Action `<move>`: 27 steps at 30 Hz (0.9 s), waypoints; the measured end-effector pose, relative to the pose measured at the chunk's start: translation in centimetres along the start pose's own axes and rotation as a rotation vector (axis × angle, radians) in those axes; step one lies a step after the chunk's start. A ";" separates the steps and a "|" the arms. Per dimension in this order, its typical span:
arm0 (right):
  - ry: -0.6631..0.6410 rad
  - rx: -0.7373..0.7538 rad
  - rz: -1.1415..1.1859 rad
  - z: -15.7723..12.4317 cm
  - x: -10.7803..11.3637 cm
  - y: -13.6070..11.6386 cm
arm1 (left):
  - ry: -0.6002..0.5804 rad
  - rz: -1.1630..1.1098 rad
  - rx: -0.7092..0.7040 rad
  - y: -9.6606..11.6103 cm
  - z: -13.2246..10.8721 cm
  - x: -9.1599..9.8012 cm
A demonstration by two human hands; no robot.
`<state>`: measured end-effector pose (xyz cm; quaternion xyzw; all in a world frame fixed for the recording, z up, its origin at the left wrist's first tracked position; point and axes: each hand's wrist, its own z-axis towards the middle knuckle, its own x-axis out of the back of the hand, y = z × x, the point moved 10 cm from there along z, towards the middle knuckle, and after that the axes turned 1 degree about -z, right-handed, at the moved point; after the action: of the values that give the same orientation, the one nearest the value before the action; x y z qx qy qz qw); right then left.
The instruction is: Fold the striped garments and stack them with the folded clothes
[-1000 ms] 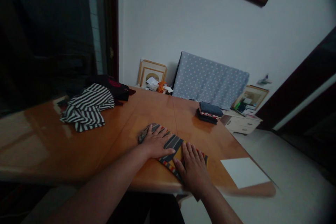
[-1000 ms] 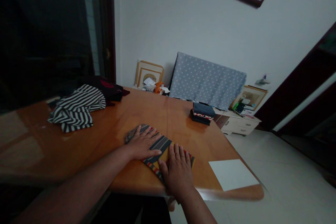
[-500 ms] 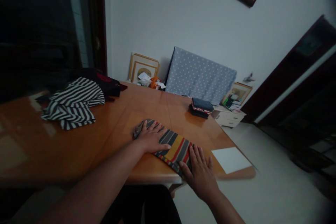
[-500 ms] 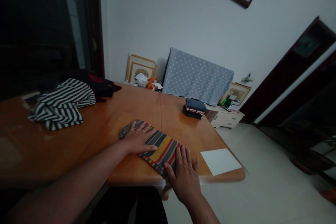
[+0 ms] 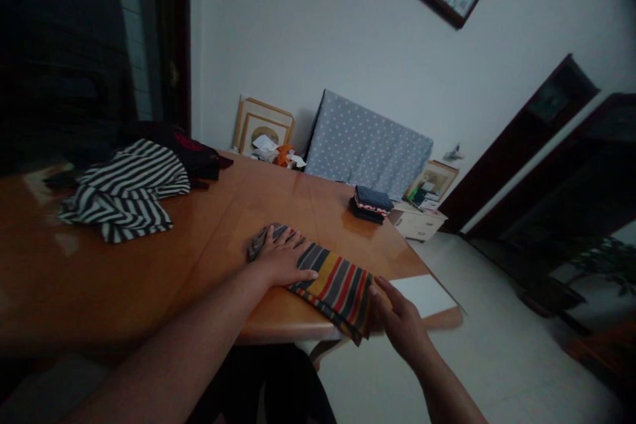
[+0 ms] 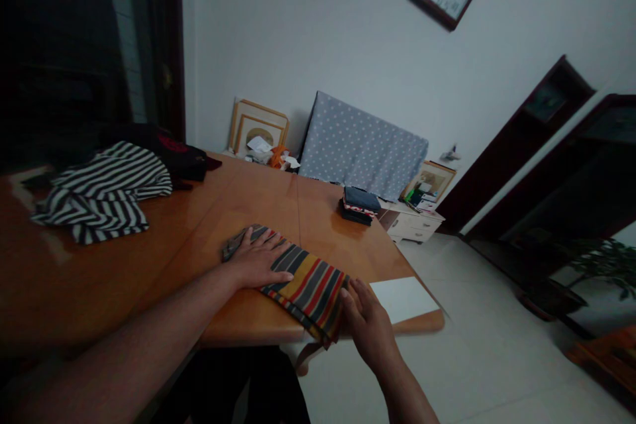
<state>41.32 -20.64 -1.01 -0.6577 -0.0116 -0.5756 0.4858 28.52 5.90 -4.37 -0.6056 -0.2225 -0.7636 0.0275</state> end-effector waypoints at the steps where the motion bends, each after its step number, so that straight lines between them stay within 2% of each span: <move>1: 0.041 -0.016 0.038 0.3 0.7 -0.1 | 0.002 -0.005 -0.002 0.0 0.0 0.0; 3: 0.083 -0.008 0.071 0.7 1.4 -1.0 | 0.005 -0.013 -0.007 0.1 0.0 0.1; 6: 0.040 0.088 0.112 1.0 0.1 -4.6 | 0.011 -0.011 -0.012 0.3 -0.1 0.4; 10: -0.050 0.303 0.095 1.7 -3.8 -10.6 | 0.019 0.010 -0.011 0.4 -0.3 0.5; 13: -0.132 0.454 -0.095 2.2 -7.6 -13.3 | 0.024 0.026 -0.003 0.4 -0.3 0.5; 16: -0.207 0.499 -0.340 2.4 -11.0 -12.8 | 0.020 0.035 0.003 0.1 -0.4 0.4; 18: -0.209 0.519 -0.428 2.3 -12.0 -12.1 | 0.005 0.026 -0.011 0.1 -0.4 0.4; 22: -0.203 0.547 -0.451 1.8 -12.4 -11.5 | 0.011 -0.024 -0.034 0.0 -0.5 0.9; 27: -0.204 0.522 -0.442 2.2 -12.4 -11.3 | 0.196 -0.065 0.029 -1.0 -0.5 3.3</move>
<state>32.26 -6.50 -3.21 -0.5470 -0.3488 -0.5759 0.4975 26.88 7.40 -1.68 -0.5199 -0.2493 -0.8164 0.0335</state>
